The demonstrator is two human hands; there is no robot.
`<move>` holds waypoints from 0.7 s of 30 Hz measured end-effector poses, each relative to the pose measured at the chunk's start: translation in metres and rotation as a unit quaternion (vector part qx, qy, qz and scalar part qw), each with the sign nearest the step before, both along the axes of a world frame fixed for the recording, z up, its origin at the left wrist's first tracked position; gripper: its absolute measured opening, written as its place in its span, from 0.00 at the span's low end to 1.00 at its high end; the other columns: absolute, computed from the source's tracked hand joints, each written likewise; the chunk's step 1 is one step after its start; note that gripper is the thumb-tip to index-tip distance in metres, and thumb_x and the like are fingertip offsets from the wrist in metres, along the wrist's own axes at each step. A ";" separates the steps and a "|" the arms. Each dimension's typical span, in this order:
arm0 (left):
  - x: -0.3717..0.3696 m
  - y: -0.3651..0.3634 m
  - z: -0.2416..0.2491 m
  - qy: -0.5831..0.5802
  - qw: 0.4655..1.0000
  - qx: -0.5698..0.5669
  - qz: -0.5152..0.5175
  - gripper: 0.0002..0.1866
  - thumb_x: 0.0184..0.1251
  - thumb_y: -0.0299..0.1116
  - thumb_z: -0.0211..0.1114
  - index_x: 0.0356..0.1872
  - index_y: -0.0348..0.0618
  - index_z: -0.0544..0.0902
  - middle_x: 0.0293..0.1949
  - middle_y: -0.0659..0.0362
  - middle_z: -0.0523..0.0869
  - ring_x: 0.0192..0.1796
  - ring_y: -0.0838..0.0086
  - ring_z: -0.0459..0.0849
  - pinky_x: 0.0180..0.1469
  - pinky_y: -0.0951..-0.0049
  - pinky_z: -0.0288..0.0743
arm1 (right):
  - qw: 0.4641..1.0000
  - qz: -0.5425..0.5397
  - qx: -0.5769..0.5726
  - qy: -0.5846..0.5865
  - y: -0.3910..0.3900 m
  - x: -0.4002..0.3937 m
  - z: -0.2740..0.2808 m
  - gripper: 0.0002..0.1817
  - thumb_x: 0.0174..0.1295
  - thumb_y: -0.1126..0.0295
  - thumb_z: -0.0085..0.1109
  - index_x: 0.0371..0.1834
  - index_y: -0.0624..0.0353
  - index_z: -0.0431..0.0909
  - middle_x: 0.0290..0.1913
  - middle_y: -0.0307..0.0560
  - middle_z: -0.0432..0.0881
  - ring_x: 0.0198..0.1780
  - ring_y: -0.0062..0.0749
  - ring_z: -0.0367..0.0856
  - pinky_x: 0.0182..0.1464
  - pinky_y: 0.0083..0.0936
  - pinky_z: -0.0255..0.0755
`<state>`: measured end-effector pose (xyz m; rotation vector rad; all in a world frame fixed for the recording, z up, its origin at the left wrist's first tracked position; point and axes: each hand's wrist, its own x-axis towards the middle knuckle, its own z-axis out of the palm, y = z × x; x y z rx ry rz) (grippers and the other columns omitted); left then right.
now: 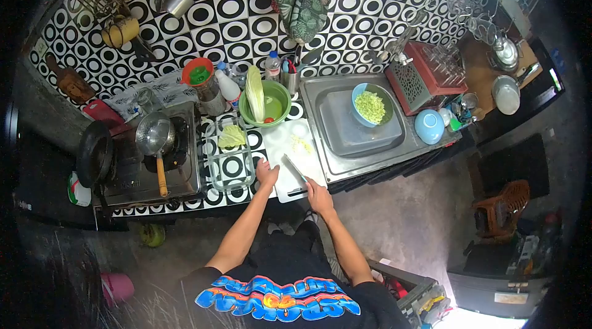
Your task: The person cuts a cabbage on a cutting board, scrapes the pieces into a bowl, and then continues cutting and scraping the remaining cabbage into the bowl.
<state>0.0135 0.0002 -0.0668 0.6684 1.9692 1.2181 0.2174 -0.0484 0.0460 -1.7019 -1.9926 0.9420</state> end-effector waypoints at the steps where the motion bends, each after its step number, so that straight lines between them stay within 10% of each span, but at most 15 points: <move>1: -0.001 0.004 0.007 -0.013 1.000 -0.019 -0.002 0.44 0.50 0.32 0.79 0.69 0.31 0.68 0.59 0.46 0.83 0.58 0.60 0.84 0.62 0.65 0.77 | 1.000 0.001 -0.002 0.003 0.000 0.001 0.001 0.19 0.77 0.58 0.47 0.64 0.50 0.79 0.44 0.69 0.84 0.50 0.68 0.80 0.51 0.51 0.76; 13: -0.018 0.005 0.024 -0.085 0.986 -0.092 -0.111 0.16 0.59 0.33 0.74 0.46 0.37 0.85 0.40 0.56 0.88 0.38 0.68 0.86 0.45 0.67 0.79 | 1.000 0.006 -0.002 0.024 -0.009 0.008 0.010 0.20 0.76 0.59 0.47 0.64 0.51 0.79 0.48 0.66 0.84 0.52 0.65 0.82 0.54 0.47 0.76; 21: -0.015 -0.021 0.037 -0.248 0.962 -0.028 -0.114 0.25 0.75 0.31 0.64 0.68 0.34 0.70 0.47 0.52 0.88 0.44 0.72 0.85 0.42 0.70 0.79 | 0.999 0.001 -0.035 -0.001 -0.027 0.013 0.023 0.19 0.75 0.58 0.49 0.65 0.45 0.79 0.45 0.66 0.85 0.50 0.65 0.83 0.52 0.47 0.77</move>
